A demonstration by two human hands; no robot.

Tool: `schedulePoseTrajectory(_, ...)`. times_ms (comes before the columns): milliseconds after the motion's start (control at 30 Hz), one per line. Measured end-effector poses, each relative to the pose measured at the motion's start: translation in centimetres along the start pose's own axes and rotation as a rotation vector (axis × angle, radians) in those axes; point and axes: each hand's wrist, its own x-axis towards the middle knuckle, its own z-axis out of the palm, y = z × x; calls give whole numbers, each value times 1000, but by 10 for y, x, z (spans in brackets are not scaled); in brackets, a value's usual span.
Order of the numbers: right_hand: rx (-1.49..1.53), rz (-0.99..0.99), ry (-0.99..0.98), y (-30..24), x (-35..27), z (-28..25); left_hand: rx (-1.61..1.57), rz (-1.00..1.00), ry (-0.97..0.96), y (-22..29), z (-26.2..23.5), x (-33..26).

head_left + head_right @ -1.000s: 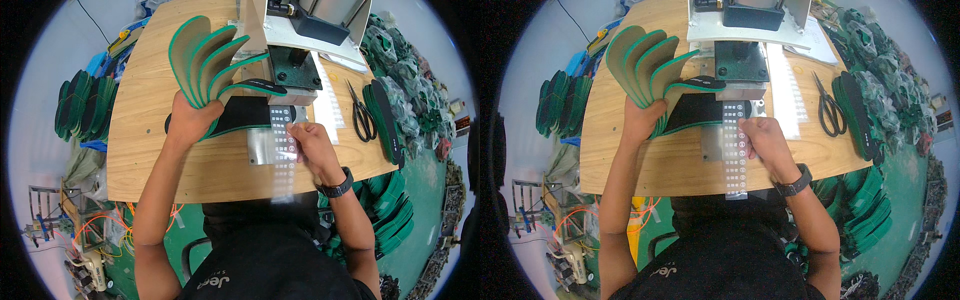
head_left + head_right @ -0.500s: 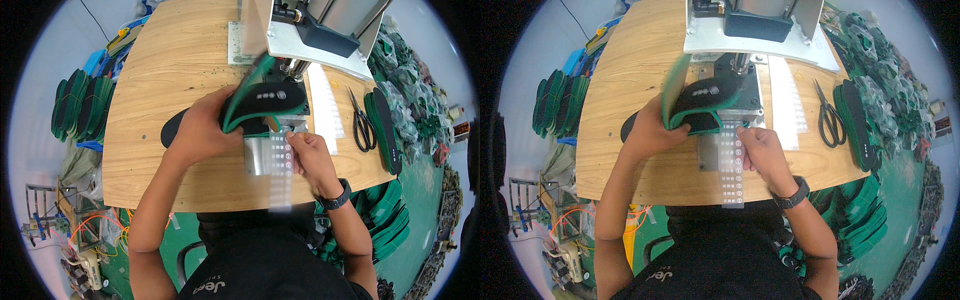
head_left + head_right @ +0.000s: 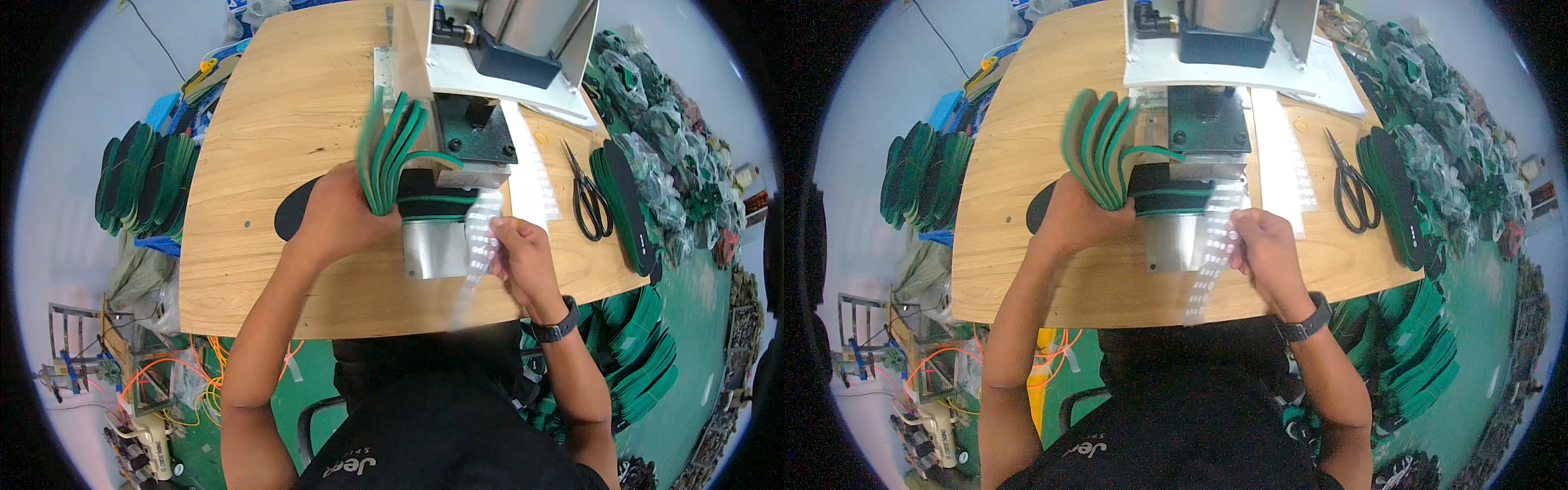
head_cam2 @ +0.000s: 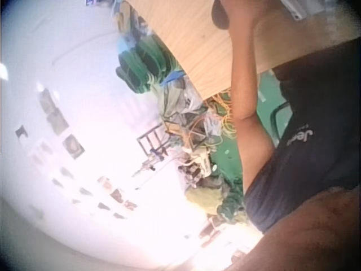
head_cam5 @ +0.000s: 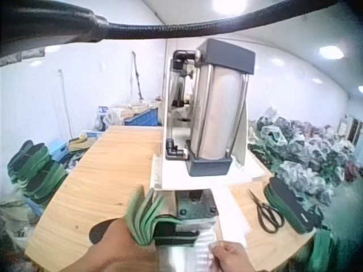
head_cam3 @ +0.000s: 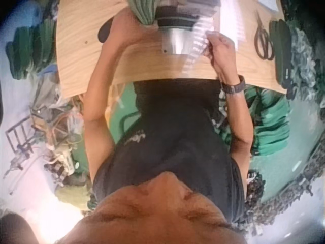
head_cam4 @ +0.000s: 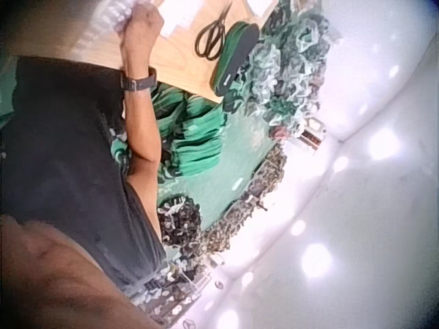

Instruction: The person applies stickers to the heel area of shoe insoles and cuts a plastic strip using scissors.

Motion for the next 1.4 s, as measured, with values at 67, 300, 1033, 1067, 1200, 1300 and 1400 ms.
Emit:
schedulePoseTrajectory(67, 98, 4, 60, 3, 0, -6, -172, 3, 66, -1, -4, -2)
schedulePoseTrajectory(300, -78, 78, -54, -6, 5, 14, -444, 52, 320, -18, -12, -3)
schedulePoseTrajectory(1033, -133, 84, -104, -1, 17, 13, -396, 39, 361, -14, -7, -6)
schedulePoseTrajectory(1067, -132, 89, -105, -2, 16, 13, -393, 28, 361, -13, -6, -6)
schedulePoseTrajectory(1200, -146, 115, -98, -6, 14, 16, -378, 28, 365, -12, -6, -7)
schedulePoseTrajectory(1300, -150, 120, -94, -4, 14, 15, -364, 23, 299, -12, -2, -4)
schedulePoseTrajectory(1400, -165, 117, -80, -5, 11, 18, -278, 51, 202, -14, 0, -4)
